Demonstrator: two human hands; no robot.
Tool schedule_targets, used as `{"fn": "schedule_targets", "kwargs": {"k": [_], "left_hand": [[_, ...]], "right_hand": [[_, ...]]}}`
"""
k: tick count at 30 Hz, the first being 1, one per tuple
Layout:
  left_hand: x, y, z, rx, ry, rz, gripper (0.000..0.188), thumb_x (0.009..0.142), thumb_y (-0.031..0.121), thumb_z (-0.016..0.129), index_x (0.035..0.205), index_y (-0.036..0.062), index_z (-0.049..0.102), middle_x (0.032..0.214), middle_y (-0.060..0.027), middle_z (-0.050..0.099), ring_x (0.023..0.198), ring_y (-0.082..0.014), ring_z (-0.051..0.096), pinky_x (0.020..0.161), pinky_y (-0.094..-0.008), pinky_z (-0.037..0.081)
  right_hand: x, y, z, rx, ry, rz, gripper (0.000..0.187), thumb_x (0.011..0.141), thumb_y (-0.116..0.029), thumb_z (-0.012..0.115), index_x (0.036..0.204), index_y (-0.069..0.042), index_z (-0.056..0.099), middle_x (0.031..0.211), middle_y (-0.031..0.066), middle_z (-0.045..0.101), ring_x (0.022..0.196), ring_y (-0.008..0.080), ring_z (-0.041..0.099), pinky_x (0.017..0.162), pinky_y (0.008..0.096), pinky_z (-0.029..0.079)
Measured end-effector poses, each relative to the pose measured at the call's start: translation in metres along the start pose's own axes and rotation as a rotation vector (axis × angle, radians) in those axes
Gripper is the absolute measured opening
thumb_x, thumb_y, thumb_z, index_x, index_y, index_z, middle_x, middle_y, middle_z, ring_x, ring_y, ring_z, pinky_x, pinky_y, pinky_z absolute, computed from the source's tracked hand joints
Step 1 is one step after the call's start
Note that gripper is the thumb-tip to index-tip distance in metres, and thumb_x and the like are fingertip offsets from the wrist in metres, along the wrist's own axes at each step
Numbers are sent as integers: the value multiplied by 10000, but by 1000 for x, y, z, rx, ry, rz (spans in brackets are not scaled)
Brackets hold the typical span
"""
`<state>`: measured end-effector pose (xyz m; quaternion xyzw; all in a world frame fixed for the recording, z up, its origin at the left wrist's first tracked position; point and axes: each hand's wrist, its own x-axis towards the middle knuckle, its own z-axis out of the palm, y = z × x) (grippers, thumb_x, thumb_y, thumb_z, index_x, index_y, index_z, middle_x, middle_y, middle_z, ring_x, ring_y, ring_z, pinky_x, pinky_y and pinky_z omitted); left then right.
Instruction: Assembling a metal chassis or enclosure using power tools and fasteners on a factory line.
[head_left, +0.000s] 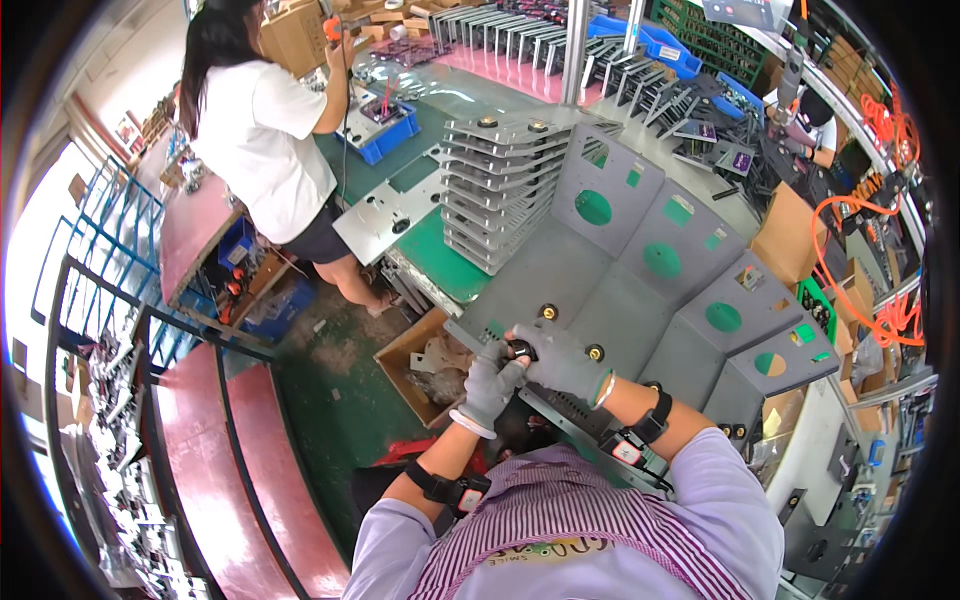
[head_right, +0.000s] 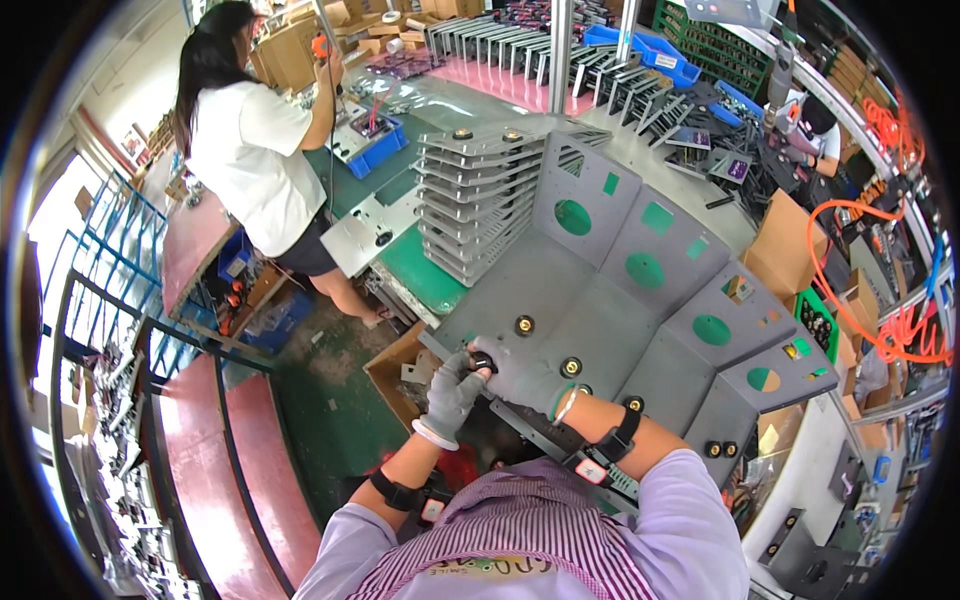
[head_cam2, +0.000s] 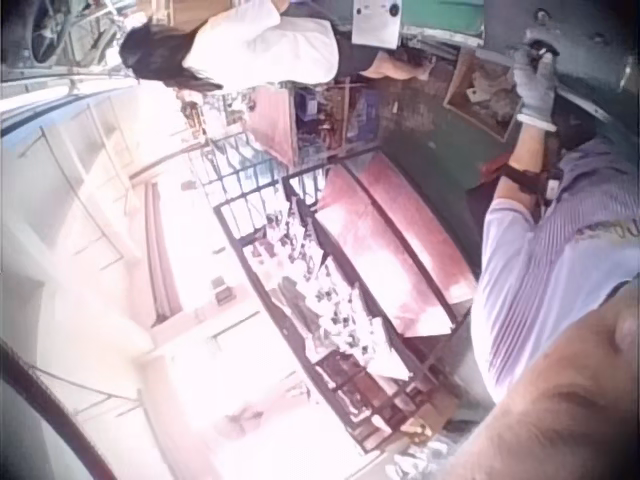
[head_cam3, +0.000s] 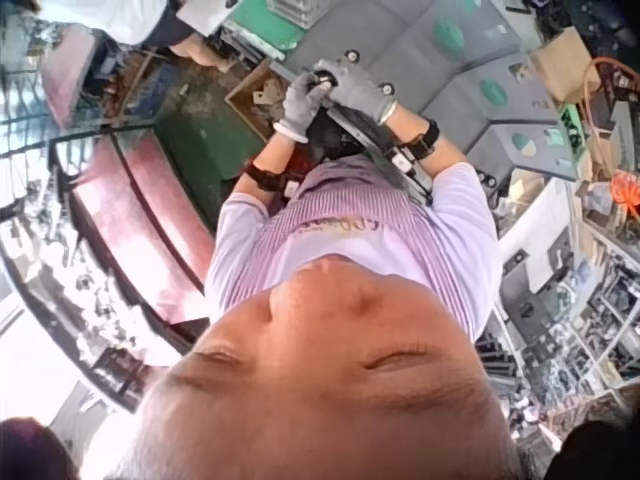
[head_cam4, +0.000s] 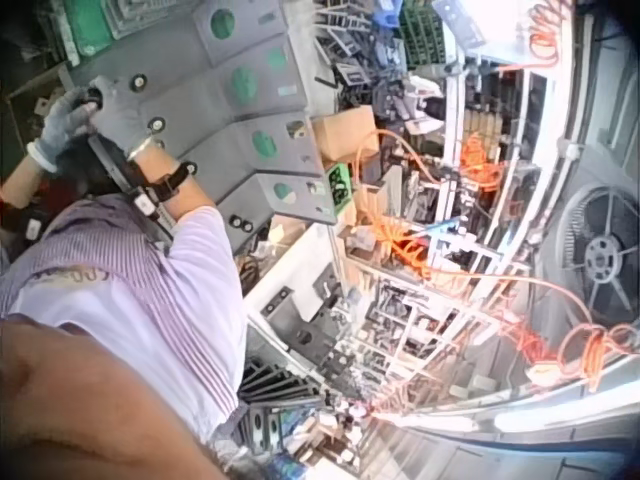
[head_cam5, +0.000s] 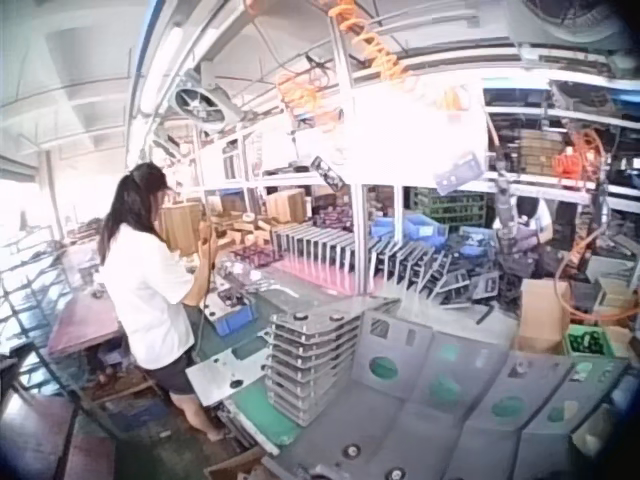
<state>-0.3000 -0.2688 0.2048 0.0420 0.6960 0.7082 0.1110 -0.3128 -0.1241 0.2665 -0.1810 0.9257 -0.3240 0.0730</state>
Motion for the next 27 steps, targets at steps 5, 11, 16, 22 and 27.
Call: {"fn": "schedule_targets", "kwargs": {"k": [5, 11, 16, 22, 27], "left_hand": [[14, -1, 2, -433, 22, -106, 162, 844, 135, 500, 953, 21, 535, 845, -37, 566, 783, -127, 546, 718, -262, 456], [17, 13, 13, -695, -86, -193, 343, 871, 274, 466, 1094, 13, 472, 1070, -54, 521, 1006, -174, 501, 892, -351, 383], [14, 22, 1, -1173, -310, -325, 328, 851, 313, 501, 1054, 55, 498, 860, -23, 535, 713, -171, 483, 735, -355, 419], [18, 25, -12, -1063, -149, -312, 384, 850, 358, 494, 1014, 12, 507, 800, -38, 511, 699, -161, 465, 727, -338, 414], [13, 24, -4, -1013, -177, -300, 350, 867, 339, 467, 1001, 17, 505, 790, -37, 499, 731, -164, 478, 757, -356, 425]], "right_hand": [[10, 5, -24, 510, 93, 101, 349, 696, -238, 620, 958, -29, 521, 899, 142, 570, 767, 288, 565, 634, 365, 453], [26, 6, -7, -220, 402, -186, 189, 712, -260, 581, 704, -78, 530, 765, 106, 556, 685, 274, 553, 568, 363, 434], [31, 38, 2, 440, 209, -321, 193, 745, -221, 568, 897, -102, 578, 848, 78, 551, 773, 242, 553, 675, 333, 446], [29, 69, -3, 417, 148, 178, 317, 735, -261, 579, 1008, -100, 578, 803, 92, 594, 762, 234, 579, 713, 322, 456], [31, 39, 13, 196, 210, -211, 265, 743, -265, 564, 956, -108, 587, 785, 100, 590, 731, 250, 581, 646, 342, 455]]}}
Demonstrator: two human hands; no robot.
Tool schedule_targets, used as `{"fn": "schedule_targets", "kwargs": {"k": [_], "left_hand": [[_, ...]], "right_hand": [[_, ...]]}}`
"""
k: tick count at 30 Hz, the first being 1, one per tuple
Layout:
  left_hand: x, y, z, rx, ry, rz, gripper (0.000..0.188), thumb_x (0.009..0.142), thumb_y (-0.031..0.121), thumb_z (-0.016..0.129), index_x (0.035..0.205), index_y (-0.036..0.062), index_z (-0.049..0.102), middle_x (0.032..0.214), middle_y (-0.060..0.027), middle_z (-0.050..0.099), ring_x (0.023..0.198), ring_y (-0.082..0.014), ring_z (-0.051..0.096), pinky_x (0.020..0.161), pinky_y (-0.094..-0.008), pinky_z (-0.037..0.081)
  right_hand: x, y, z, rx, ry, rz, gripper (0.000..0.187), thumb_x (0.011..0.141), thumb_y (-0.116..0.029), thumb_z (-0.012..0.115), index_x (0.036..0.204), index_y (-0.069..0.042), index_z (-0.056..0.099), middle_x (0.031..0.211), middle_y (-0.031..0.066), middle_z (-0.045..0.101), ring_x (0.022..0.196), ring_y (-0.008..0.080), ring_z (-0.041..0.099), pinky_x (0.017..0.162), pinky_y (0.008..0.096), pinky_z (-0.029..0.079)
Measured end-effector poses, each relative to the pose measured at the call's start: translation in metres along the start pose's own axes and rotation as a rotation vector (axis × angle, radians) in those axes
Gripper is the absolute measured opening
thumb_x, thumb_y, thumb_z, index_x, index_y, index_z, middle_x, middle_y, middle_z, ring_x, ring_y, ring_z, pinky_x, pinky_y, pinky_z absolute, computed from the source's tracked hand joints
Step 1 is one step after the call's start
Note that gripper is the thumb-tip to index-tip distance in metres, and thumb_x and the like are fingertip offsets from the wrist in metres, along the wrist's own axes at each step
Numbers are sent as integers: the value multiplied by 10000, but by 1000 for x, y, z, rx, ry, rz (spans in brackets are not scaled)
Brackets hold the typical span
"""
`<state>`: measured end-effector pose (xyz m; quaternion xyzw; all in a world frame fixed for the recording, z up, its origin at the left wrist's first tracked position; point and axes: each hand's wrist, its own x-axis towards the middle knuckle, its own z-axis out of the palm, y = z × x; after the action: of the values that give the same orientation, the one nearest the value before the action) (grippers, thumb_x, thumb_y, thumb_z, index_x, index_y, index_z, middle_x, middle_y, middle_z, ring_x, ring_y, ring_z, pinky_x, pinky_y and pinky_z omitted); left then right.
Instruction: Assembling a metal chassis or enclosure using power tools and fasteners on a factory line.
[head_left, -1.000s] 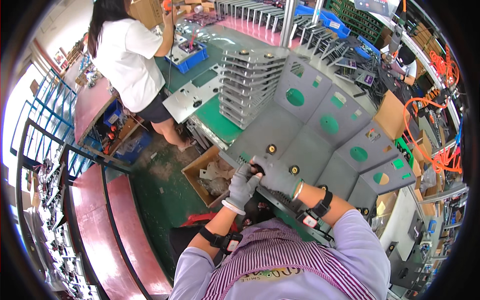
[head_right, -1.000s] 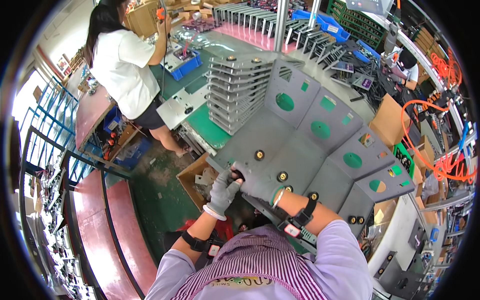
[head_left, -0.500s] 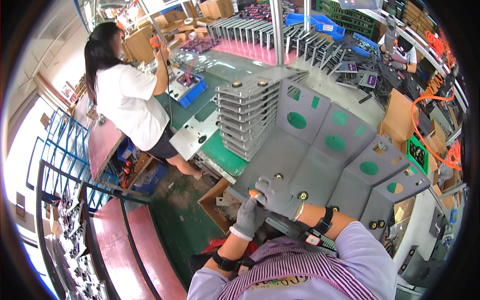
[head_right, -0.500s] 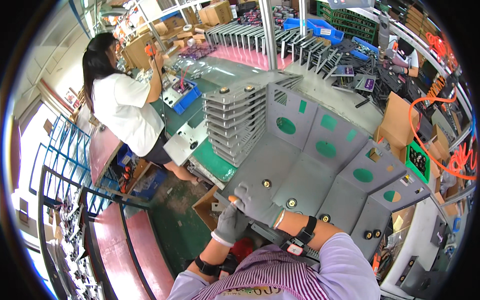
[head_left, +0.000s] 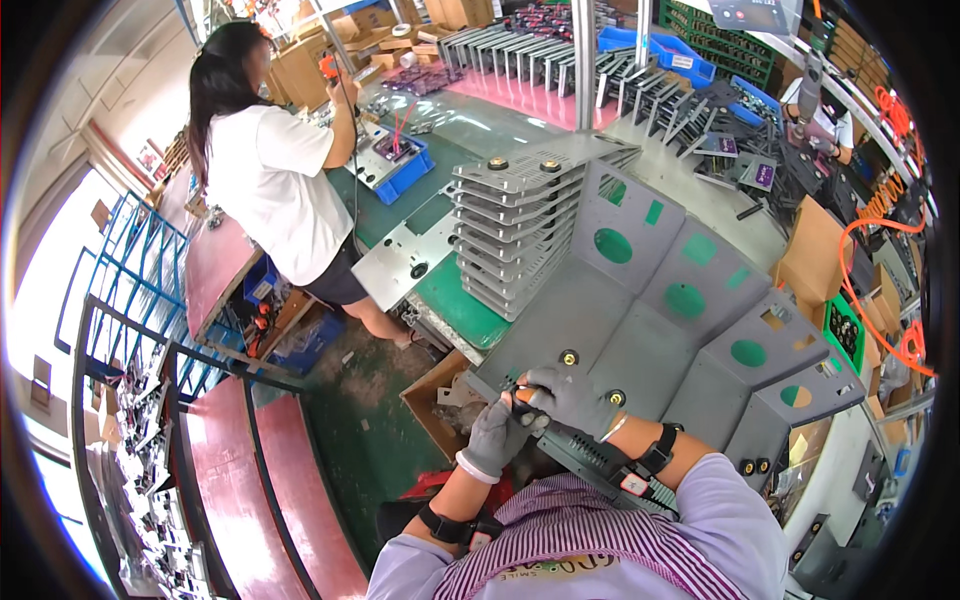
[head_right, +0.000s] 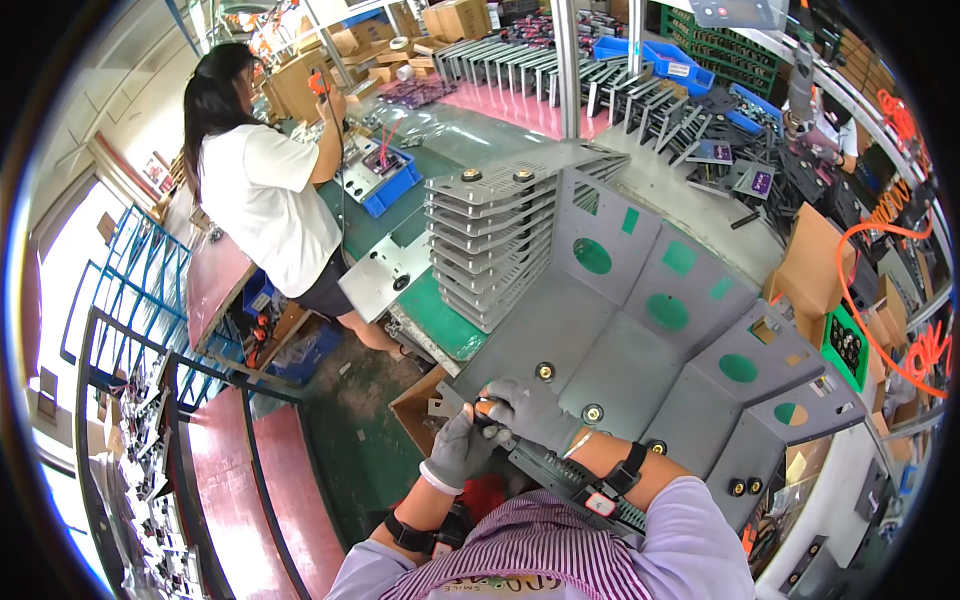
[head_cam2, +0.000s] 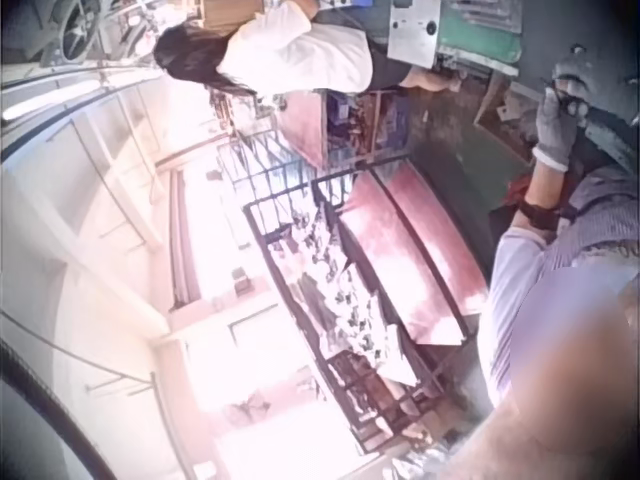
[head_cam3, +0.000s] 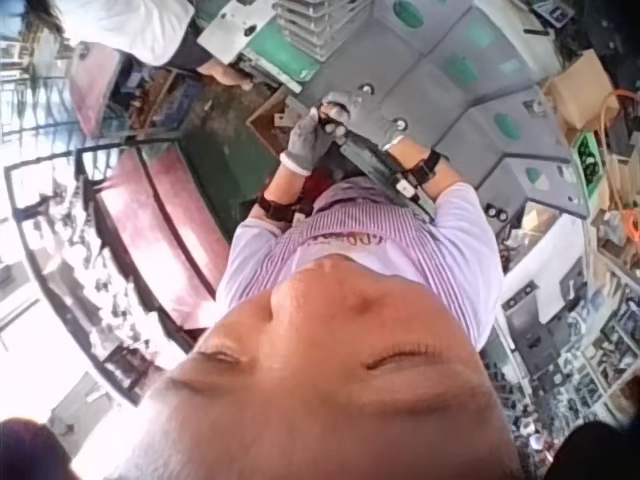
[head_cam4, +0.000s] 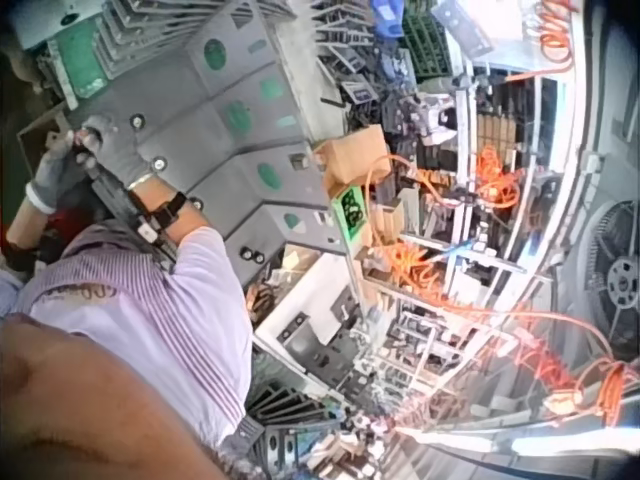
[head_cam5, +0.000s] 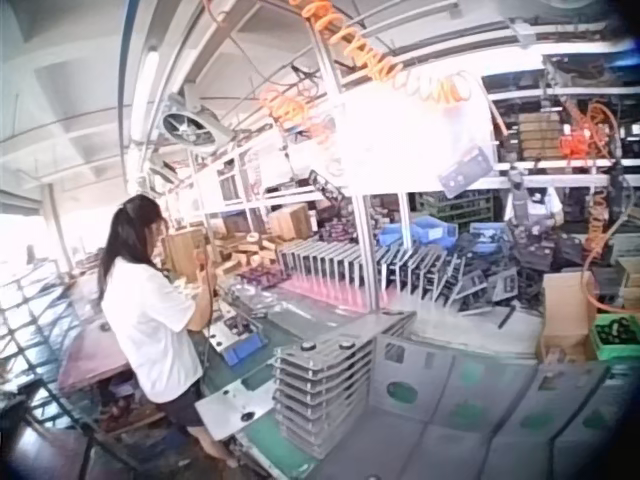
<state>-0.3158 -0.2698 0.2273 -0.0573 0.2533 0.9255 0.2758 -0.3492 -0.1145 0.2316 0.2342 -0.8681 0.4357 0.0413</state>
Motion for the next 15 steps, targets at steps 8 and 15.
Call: {"fn": "schedule_targets", "kwargs": {"k": [8, 15], "left_hand": [[-6, -1, -17, -15, 99, 60, 302, 859, 347, 481, 1004, 87, 531, 827, 6, 515, 766, -124, 475, 783, -346, 411], [-13, 1, -70, 97, 336, 324, 283, 882, 260, 446, 970, 0, 517, 899, -100, 555, 815, -205, 552, 769, -388, 474]], "right_hand": [[4, -19, 4, 219, -39, 39, 295, 712, -225, 620, 979, -103, 596, 861, 88, 608, 768, 256, 589, 672, 331, 463], [22, 9, 29, 451, 71, 261, 225, 783, -152, 569, 985, -58, 599, 742, 55, 606, 591, 154, 560, 552, 257, 446]]}}
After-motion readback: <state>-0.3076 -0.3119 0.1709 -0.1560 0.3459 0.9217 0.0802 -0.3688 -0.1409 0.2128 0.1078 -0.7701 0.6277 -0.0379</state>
